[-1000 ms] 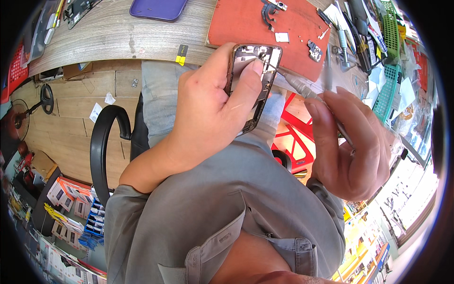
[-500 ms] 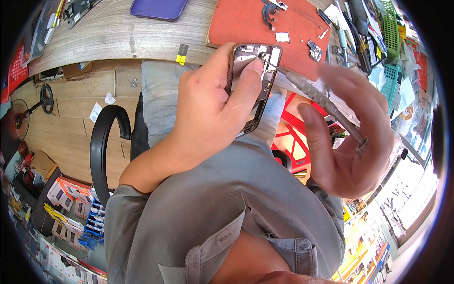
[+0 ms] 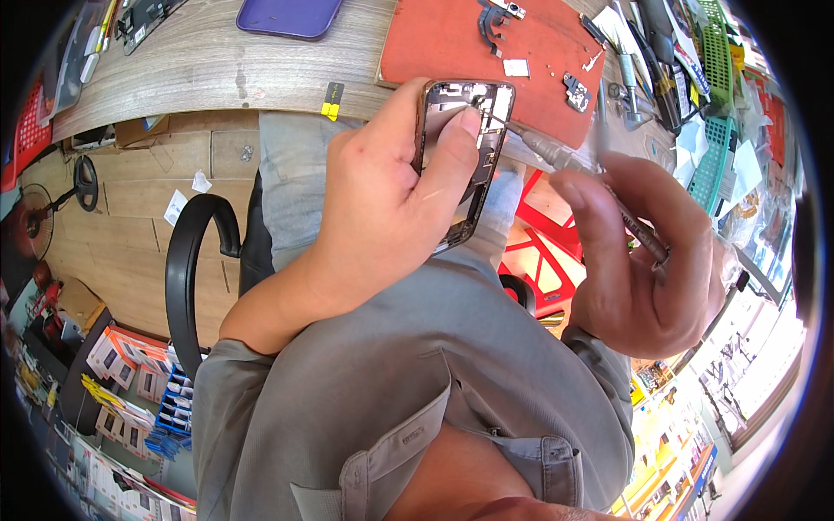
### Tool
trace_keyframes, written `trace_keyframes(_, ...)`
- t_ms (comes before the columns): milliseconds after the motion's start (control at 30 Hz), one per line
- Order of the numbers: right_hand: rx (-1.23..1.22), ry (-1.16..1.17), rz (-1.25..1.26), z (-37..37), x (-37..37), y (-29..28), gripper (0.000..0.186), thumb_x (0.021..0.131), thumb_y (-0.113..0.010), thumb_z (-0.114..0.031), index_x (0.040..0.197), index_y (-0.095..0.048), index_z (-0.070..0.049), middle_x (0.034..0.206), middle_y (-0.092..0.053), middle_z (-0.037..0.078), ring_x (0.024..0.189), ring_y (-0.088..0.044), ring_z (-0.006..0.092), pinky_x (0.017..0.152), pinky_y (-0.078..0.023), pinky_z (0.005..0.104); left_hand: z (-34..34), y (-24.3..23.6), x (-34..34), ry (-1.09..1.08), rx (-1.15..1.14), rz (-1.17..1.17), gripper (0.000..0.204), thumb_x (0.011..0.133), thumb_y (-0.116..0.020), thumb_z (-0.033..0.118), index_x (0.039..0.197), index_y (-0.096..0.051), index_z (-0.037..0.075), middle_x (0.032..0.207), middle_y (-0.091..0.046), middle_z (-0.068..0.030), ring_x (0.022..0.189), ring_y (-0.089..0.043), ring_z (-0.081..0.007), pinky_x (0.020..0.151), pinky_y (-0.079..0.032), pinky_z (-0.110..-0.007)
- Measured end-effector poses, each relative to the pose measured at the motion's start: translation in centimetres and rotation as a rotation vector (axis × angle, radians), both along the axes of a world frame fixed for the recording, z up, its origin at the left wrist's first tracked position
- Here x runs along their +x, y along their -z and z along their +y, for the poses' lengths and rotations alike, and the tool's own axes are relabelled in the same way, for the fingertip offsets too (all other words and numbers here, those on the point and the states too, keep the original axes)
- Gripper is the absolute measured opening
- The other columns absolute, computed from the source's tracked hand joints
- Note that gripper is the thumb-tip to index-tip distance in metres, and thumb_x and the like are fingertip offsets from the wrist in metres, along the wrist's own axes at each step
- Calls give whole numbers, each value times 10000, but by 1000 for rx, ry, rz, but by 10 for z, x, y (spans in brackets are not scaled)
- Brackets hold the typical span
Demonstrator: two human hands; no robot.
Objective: The person disassembles a smartphone using a screwdriver and tweezers, removing screws and small internal components. They place the removed parts on a red mat and continue to manipulate the phone's internal frame and connectors.
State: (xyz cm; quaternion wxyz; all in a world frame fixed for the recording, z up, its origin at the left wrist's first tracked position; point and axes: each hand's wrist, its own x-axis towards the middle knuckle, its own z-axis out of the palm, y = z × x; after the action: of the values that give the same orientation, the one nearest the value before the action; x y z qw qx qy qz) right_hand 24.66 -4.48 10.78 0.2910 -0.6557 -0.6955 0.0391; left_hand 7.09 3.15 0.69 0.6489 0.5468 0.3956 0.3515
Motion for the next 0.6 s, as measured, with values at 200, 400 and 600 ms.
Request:
trace_keyframes(200, 135, -48, 264, 7, 0, 24, 423, 883, -915, 58, 1243, -693, 54, 1035, -836, 189, 943, -815, 218, 871, -649, 325, -1, -3, -2, -2, -49, 33, 163, 1140, -645, 76, 1242, -725, -24, 1018, -794, -31, 908, -703, -50, 806, -576, -245)
trace_keyframes(400, 17, -62, 62, 7, 5, 7, 429, 898, -883, 101, 1262, -660, 57, 1070, -827, 209, 988, -809, 234, 883, -645, 335, -2, -1, -2, -10, -12, 61, 160, 1138, -656, 88, 1222, -732, -25, 1014, -796, -33, 898, -700, -49, 801, -573, -242)
trace_keyframes(600, -104, -24, 44, -2, 3, -7, 476, 905, -876, 103, 1308, -626, 69, 1138, -813, 239, 1018, -802, 242, 920, -629, 338, -1, 5, 6, -69, 38, -34, 167, 1119, -689, 157, 1088, -683, -7, 793, -735, -55, 695, -622, -58, 624, -516, -296)
